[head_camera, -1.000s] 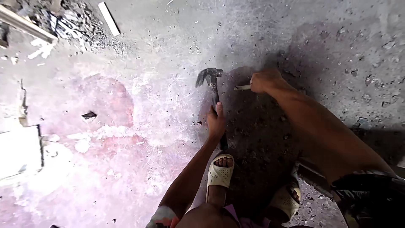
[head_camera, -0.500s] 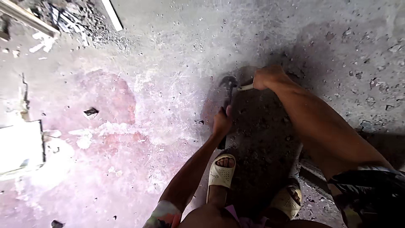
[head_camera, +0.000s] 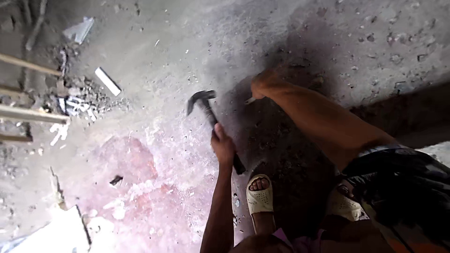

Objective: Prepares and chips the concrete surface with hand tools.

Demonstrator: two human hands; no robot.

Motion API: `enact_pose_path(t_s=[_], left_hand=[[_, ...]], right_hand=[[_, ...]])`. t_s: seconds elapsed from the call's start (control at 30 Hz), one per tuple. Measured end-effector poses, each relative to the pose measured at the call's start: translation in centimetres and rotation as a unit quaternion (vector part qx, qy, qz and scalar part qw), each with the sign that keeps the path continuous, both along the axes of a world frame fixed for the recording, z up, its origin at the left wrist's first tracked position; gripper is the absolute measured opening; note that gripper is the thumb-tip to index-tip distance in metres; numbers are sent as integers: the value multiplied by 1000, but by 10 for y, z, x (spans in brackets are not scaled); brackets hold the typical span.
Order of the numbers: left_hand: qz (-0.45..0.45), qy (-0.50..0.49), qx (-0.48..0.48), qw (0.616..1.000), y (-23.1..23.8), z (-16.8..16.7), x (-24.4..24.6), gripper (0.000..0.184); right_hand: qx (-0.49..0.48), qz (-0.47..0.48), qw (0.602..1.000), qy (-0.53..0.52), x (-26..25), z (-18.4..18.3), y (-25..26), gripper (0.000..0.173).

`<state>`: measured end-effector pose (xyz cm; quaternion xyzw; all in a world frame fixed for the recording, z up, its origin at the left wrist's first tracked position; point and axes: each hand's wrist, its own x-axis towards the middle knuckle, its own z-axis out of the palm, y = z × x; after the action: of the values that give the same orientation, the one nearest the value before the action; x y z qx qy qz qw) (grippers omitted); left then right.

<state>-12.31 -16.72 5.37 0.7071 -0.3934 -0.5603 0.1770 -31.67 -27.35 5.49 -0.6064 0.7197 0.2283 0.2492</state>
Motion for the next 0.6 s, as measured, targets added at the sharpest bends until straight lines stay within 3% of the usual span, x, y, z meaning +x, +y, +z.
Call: enact_pose_path(t_s=[0.03, 0.1, 0.13, 0.23, 0.3, 0.47, 0.6], left_hand=[[55, 33, -137, 988, 10, -37, 2, 54], [98, 85, -248, 960, 20, -77, -5, 49], [73, 49, -240, 967, 21, -92, -12, 51], [-81, -35, -61, 994, 1, -121, -18, 62], [-97, -13, -21, 995, 1, -119, -16, 62], [3, 71, -158, 985, 48, -82, -12, 47], [27, 116, -187, 975, 36, -72, -16, 47]], right_hand=[[6, 2, 1000, 6, -2, -1, -3, 34], [5, 17, 1000, 23, -6, -15, -12, 33], [-2, 20, 999, 27, -8, -18, -17, 32], [-4, 16, 1000, -2, 0, -5, -10, 29], [-4, 9, 1000, -15, 1, -2, -8, 32], [3, -4, 1000, 5, 10, -23, -23, 36], [1, 30, 999, 22, 3, -32, -25, 36]])
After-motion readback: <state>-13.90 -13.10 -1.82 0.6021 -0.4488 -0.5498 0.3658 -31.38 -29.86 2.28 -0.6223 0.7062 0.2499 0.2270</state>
